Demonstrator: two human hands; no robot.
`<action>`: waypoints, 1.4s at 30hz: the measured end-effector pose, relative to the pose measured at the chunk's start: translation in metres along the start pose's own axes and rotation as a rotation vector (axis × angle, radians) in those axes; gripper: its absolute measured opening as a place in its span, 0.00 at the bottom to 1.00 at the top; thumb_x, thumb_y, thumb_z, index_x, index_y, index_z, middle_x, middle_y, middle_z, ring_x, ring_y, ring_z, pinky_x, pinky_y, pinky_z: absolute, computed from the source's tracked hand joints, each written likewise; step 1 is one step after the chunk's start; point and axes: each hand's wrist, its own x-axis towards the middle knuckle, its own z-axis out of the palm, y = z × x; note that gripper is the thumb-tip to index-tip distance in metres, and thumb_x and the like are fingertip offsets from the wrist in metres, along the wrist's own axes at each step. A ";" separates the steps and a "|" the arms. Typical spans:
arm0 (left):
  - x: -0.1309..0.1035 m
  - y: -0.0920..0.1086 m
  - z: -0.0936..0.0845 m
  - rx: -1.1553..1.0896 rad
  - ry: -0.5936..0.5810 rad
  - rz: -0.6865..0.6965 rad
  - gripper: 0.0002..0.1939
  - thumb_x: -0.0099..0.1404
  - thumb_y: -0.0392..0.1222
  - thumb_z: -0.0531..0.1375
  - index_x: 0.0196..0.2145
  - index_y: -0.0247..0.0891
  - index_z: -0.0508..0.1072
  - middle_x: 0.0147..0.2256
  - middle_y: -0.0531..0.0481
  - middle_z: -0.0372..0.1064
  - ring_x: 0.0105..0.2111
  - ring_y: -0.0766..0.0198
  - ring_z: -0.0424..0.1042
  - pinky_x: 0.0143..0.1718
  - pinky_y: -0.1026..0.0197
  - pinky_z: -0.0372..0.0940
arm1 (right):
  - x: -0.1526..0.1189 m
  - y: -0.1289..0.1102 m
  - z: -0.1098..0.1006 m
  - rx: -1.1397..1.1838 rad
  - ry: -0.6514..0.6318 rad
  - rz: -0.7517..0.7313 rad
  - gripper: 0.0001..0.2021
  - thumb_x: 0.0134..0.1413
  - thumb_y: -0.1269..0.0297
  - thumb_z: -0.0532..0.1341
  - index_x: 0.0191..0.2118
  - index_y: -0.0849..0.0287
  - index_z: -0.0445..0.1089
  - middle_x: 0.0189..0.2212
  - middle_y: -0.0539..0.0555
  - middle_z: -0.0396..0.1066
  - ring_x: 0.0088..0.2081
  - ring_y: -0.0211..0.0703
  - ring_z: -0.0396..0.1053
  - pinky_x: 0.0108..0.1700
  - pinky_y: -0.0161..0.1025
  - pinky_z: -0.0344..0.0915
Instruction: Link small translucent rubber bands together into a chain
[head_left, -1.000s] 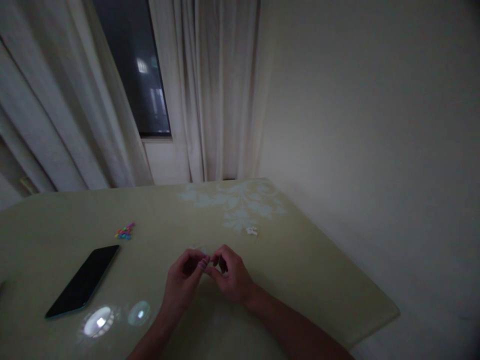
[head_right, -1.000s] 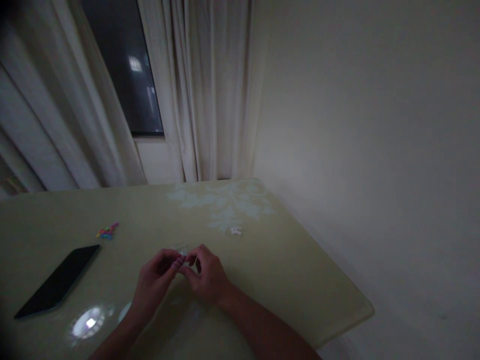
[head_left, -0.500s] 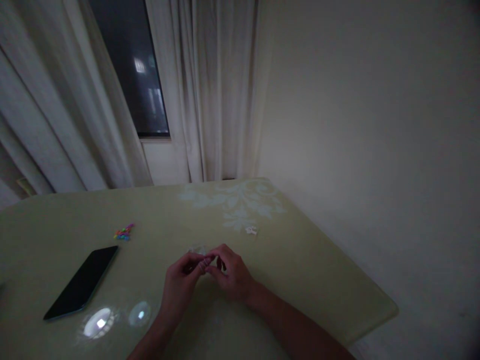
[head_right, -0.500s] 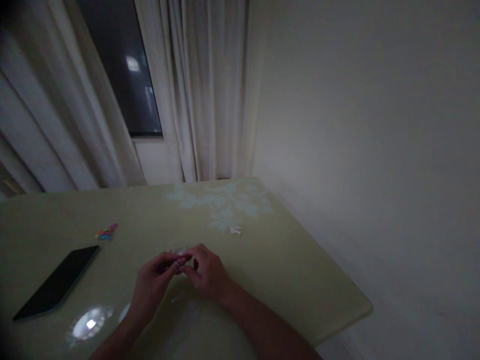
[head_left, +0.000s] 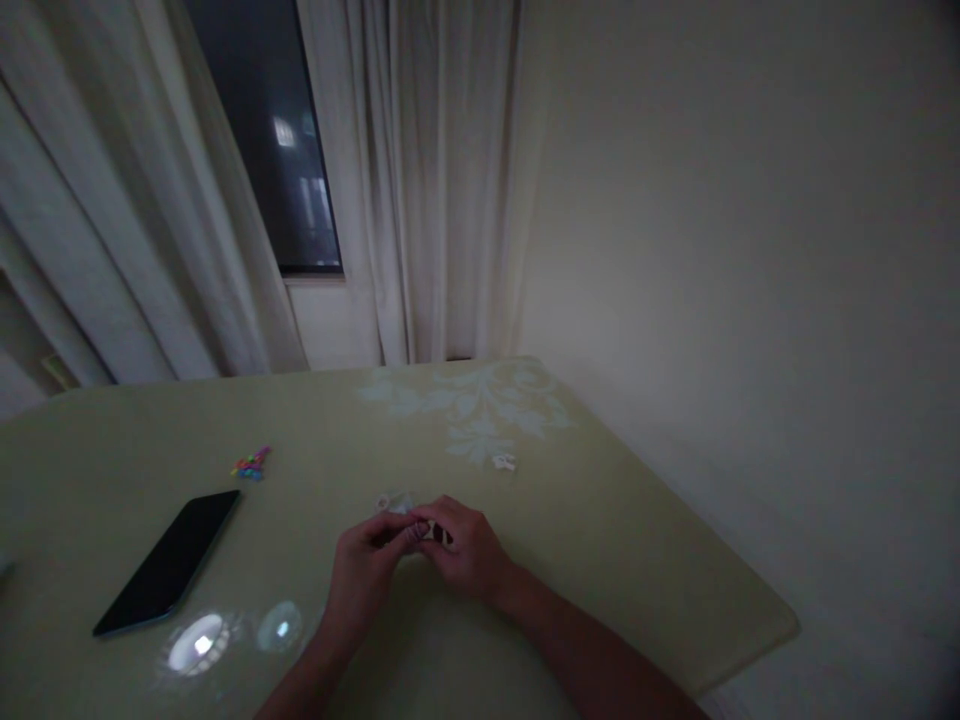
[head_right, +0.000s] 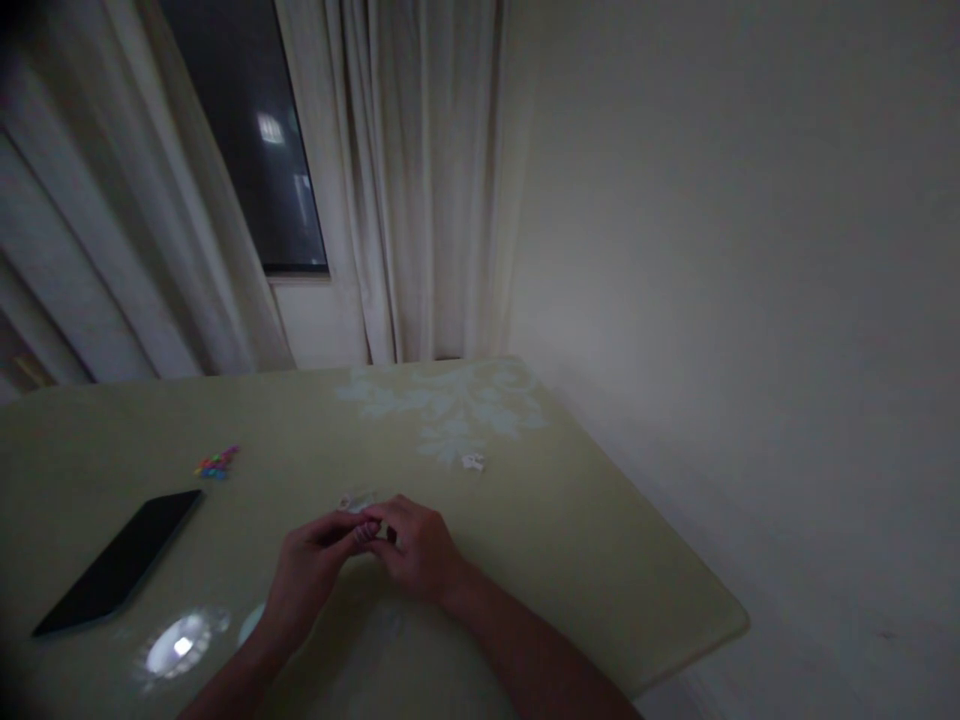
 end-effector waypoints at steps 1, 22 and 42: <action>0.001 -0.001 -0.001 -0.011 -0.002 -0.014 0.10 0.52 0.49 0.72 0.28 0.40 0.86 0.27 0.47 0.83 0.28 0.55 0.82 0.31 0.60 0.77 | 0.000 0.001 0.000 -0.005 0.001 -0.005 0.14 0.66 0.58 0.65 0.55 0.52 0.75 0.41 0.55 0.77 0.37 0.43 0.72 0.43 0.38 0.69; 0.007 -0.012 -0.003 -0.014 -0.146 -0.018 0.09 0.55 0.45 0.69 0.29 0.37 0.83 0.27 0.48 0.81 0.29 0.57 0.78 0.32 0.62 0.71 | -0.002 0.008 -0.007 -0.110 -0.048 -0.154 0.17 0.66 0.60 0.65 0.58 0.48 0.75 0.51 0.57 0.72 0.41 0.42 0.73 0.46 0.40 0.72; 0.009 -0.004 -0.017 -0.168 -0.394 -0.200 0.15 0.55 0.52 0.73 0.32 0.36 0.84 0.30 0.47 0.81 0.33 0.57 0.77 0.36 0.62 0.67 | -0.001 0.004 -0.008 -0.014 0.010 -0.172 0.11 0.60 0.61 0.70 0.48 0.55 0.80 0.42 0.55 0.72 0.41 0.41 0.74 0.44 0.36 0.72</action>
